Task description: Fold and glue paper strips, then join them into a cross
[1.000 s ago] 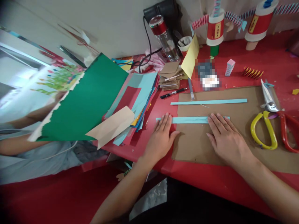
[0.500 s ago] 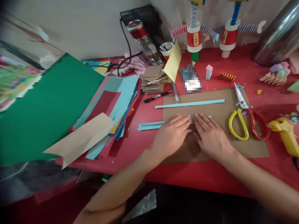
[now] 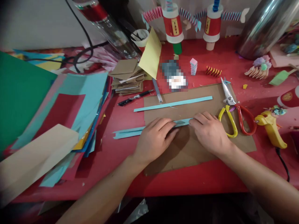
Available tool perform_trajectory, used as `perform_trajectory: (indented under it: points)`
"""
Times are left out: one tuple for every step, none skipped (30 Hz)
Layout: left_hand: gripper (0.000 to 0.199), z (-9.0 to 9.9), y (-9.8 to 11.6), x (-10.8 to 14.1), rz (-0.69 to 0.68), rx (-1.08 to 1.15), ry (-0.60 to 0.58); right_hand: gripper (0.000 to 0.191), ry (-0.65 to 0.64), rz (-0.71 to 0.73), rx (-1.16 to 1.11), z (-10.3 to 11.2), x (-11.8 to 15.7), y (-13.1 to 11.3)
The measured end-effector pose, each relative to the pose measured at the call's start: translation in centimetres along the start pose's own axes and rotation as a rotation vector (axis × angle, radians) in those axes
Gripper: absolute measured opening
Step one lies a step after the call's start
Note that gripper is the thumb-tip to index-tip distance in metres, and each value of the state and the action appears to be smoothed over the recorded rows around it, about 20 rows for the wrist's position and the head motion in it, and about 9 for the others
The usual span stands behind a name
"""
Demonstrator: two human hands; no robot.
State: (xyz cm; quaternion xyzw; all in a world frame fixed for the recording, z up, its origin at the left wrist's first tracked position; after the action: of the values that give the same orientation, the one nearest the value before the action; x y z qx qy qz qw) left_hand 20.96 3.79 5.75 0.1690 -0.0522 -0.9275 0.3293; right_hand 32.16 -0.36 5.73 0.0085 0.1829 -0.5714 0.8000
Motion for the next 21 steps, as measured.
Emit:
perform_trajectory:
  points:
    - [0.01, -0.1, -0.2, -0.1, 0.014, 0.018, -0.007, 0.028, -0.009, -0.02, -0.007, -0.1, 0.0, 0.2]
    - [0.01, -0.2, -0.5, -0.2, 0.03, 0.032, -0.016, 0.028, -0.015, -0.04, -0.017, -0.2, -0.1, 0.4]
    - [0.01, -0.3, -0.8, -0.2, 0.047, 0.044, -0.025, 0.027, -0.016, -0.058, -0.029, -0.3, -0.1, 0.6]
    - [0.011, -0.4, -1.0, -0.4, 0.065, 0.056, -0.035, 0.026, -0.015, -0.069, -0.042, -0.3, -0.2, 0.8]
    - [0.011, -0.6, -1.3, -0.5, 0.084, 0.068, -0.045, 0.026, -0.011, -0.073, -0.056, -0.4, -0.3, 0.9]
    - [0.011, -0.8, -1.6, -0.6, 0.105, 0.077, -0.055, 0.026, -0.007, -0.073, -0.069, -0.4, -0.4, 1.0]
    - [0.011, -0.9, -1.9, -0.7, 0.127, 0.082, -0.064, 0.025, -0.001, -0.074, -0.08, -0.5, -0.4, 1.1]
    - [0.011, -1.1, -2.1, -0.8, 0.147, 0.082, -0.073, 0.025, 0.005, -0.077, -0.087, -0.5, -0.5, 1.2]
    - [0.011, -1.2, -2.3, -0.9, 0.165, 0.078, -0.082, 0.024, 0.009, -0.083, -0.089, -0.5, -0.6, 1.3]
    - [0.011, -1.3, -2.4, -1.0, 0.181, 0.072, -0.09, 0.023, 0.012, -0.092, -0.088, -0.5, -0.6, 1.5]
    - [0.011, -1.3, -2.5, -1.1, 0.196, 0.066, -0.095, 0.023, 0.012, -0.103, -0.084, -0.6, -0.7, 1.6]
    - [0.011, -1.3, -2.6, -1.2, 0.209, 0.063, -0.095, 0.022, 0.01, -0.111, -0.078, -0.6, -0.7, 1.7]
    - [0.011, -1.2, -2.8, -1.2, 0.221, 0.063, -0.095, 0.021, 0.006, -0.118, -0.071, -0.6, -0.7, 1.7]
    - [0.011, -1.2, -2.9, -1.3, 0.233, 0.068, -0.094, 0.021, 0.002, -0.125, -0.065, -0.6, -0.8, 1.8]
    - [0.01, -1.1, -3.0, -1.4, 0.245, 0.076, -0.097, 0.021, 0.0, -0.134, -0.063, -0.6, -0.8, 1.9]
    - [0.01, -1.1, -3.1, -1.4, 0.257, 0.087, -0.103, 0.02, 0.002, -0.146, -0.063, -0.5, -0.8, 2.0]
    - [0.01, -1.1, -3.3, -1.5, 0.27, 0.097, -0.112, 0.02, 0.005, -0.157, -0.065, -0.5, -0.8, 2.1]
    - [0.01, -1.2, -3.4, -1.6, 0.283, 0.108, -0.122, 0.02, 0.008, -0.168, -0.068, -0.4, -0.9, 2.2]
    - [0.01, -1.2, -3.5, -1.6, 0.296, 0.118, -0.131, 0.02, 0.01, -0.177, -0.069, -0.4, -0.9, 2.2]
    - [0.011, -1.3, -3.6, -1.7, 0.306, 0.125, -0.139, 0.02, 0.01, -0.183, -0.068, -0.4, -0.9, 2.3]
    - [0.011, -1.3, -3.6, -1.7, 0.314, 0.128, -0.146, 0.02, 0.01, -0.185, -0.063, -0.4, -0.9, 2.3]
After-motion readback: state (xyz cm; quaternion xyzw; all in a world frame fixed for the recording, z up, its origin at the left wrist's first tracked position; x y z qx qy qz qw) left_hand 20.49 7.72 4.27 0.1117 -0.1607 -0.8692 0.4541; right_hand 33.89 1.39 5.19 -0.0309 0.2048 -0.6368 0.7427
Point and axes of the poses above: each hand's wrist, its own x-axis away from the middle knuckle, its own z-axis out of the back of the hand, y = z × x, the point moved 9 cm from there along -x, towards the middle knuckle, and after that the axes turned 9 degrees about z, right-handed, at the moved point
